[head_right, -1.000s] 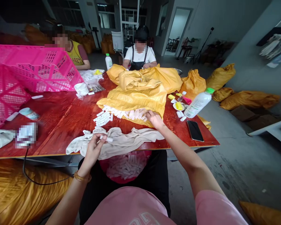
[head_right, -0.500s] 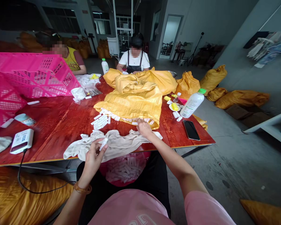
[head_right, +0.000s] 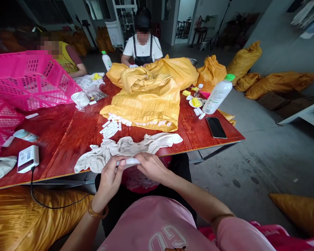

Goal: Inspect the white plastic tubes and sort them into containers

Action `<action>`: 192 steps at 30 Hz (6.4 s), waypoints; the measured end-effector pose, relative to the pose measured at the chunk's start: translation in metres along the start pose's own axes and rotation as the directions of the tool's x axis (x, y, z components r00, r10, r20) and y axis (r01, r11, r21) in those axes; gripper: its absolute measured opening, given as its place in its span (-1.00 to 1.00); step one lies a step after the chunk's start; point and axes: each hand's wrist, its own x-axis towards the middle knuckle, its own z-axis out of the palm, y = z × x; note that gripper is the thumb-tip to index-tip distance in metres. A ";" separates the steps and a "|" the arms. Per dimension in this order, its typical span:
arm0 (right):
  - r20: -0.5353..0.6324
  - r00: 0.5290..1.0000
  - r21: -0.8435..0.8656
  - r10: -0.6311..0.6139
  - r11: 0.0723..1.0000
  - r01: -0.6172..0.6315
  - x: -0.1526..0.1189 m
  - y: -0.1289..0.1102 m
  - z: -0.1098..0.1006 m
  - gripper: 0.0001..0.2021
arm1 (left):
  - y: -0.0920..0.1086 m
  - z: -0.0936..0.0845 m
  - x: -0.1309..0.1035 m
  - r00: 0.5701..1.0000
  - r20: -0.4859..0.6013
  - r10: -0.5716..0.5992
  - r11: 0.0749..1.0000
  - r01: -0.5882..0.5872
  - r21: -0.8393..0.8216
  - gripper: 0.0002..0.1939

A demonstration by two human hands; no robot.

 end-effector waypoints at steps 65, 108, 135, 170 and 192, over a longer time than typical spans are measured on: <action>-0.312 0.936 0.025 0.165 0.986 -0.165 0.067 0.099 -0.061 -0.67 | -0.052 -0.033 0.028 0.937 -0.065 -0.344 0.824 0.268 -0.499 -0.64; -0.023 0.995 -0.054 -0.094 0.994 0.093 0.000 0.007 0.032 -0.86 | -0.004 -0.015 0.018 0.976 0.121 -0.179 0.984 0.179 0.011 -0.75; -0.090 0.993 0.016 0.081 0.997 -0.079 -0.008 0.002 0.023 -0.76 | -0.011 0.003 0.005 0.950 0.122 -0.287 0.925 0.307 -0.222 -0.61; 0.230 0.957 0.246 0.175 0.941 -0.231 -0.032 0.034 0.047 -0.75 | -0.047 -0.003 0.022 0.846 0.507 0.166 0.986 -0.136 -0.095 -0.70; -0.191 0.933 -0.569 0.303 0.741 -0.357 0.061 0.129 -0.101 -0.76 | -0.084 -0.045 0.056 0.996 -0.044 -0.076 0.997 0.078 0.025 -0.70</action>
